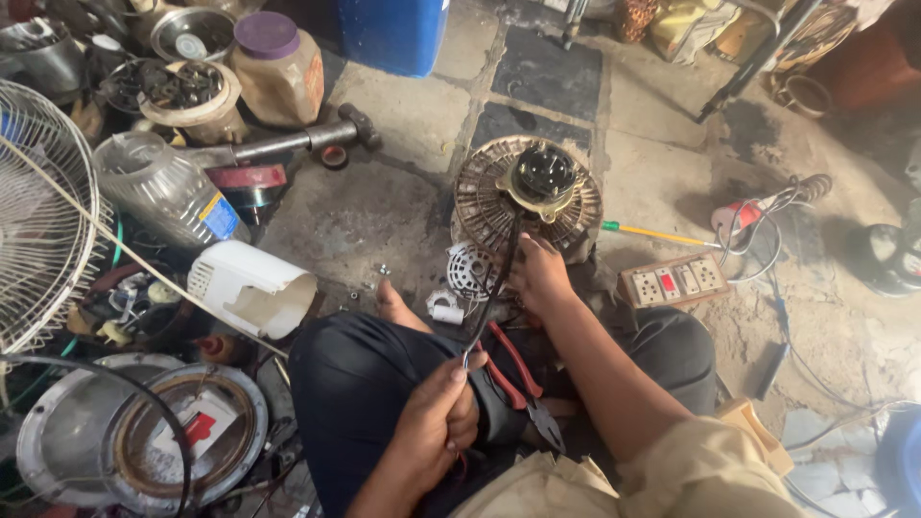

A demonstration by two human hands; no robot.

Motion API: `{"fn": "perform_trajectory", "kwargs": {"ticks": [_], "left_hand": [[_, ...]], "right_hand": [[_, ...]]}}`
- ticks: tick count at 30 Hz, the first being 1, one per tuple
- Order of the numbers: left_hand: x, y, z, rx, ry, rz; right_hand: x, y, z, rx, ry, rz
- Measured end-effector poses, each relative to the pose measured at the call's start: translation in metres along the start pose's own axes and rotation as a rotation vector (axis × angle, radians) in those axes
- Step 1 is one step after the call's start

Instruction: The person handles a fan grill and then works on the internal motor and wiring of a ceiling fan or similar appliance, using a screwdriver and pliers while sitting on the floor.

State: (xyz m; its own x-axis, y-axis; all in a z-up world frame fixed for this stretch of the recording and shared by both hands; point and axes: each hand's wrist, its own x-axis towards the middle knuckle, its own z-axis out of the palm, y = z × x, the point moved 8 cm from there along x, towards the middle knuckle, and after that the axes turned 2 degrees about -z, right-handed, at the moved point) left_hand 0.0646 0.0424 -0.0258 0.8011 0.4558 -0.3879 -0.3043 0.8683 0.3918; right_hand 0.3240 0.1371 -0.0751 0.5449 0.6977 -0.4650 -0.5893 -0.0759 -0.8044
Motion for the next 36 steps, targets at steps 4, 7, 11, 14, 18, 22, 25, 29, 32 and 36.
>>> {"fn": "perform_trajectory", "kwargs": {"ticks": [4,7,11,14,18,22,25,29,32,36], "left_hand": [[0.003,0.006,0.014,0.01,-0.109,0.041],[0.006,0.014,0.019,0.006,-0.086,0.171],[0.017,0.03,0.023,0.071,0.083,0.346],[0.019,0.051,0.025,0.394,0.17,0.499],[0.026,0.066,-0.029,0.148,0.32,0.286],[0.022,0.091,-0.023,0.639,0.372,0.424],[-0.005,0.118,0.016,1.157,0.592,0.711],[-0.044,0.121,0.098,1.681,0.526,1.242],[-0.053,0.111,0.119,1.889,0.544,1.36],[-0.04,0.108,0.102,1.859,0.518,1.221]], "right_hand": [[-0.093,0.022,0.01,-0.077,-0.197,0.177],[-0.18,0.042,0.031,-0.074,-0.516,0.364],[-0.231,0.053,0.035,-0.067,-0.577,0.442],[-0.217,0.029,0.028,-0.531,-0.586,0.091],[-0.203,-0.017,0.034,-0.994,-0.412,-0.271],[-0.217,-0.055,0.075,-1.204,-0.483,-0.842],[-0.211,-0.06,0.086,-1.099,-0.559,-0.875],[-0.186,-0.052,0.084,-1.187,-0.394,-0.652],[-0.178,-0.058,0.083,-1.149,-0.309,-0.655],[-0.159,-0.029,0.07,-0.584,-0.402,-0.061]]}}
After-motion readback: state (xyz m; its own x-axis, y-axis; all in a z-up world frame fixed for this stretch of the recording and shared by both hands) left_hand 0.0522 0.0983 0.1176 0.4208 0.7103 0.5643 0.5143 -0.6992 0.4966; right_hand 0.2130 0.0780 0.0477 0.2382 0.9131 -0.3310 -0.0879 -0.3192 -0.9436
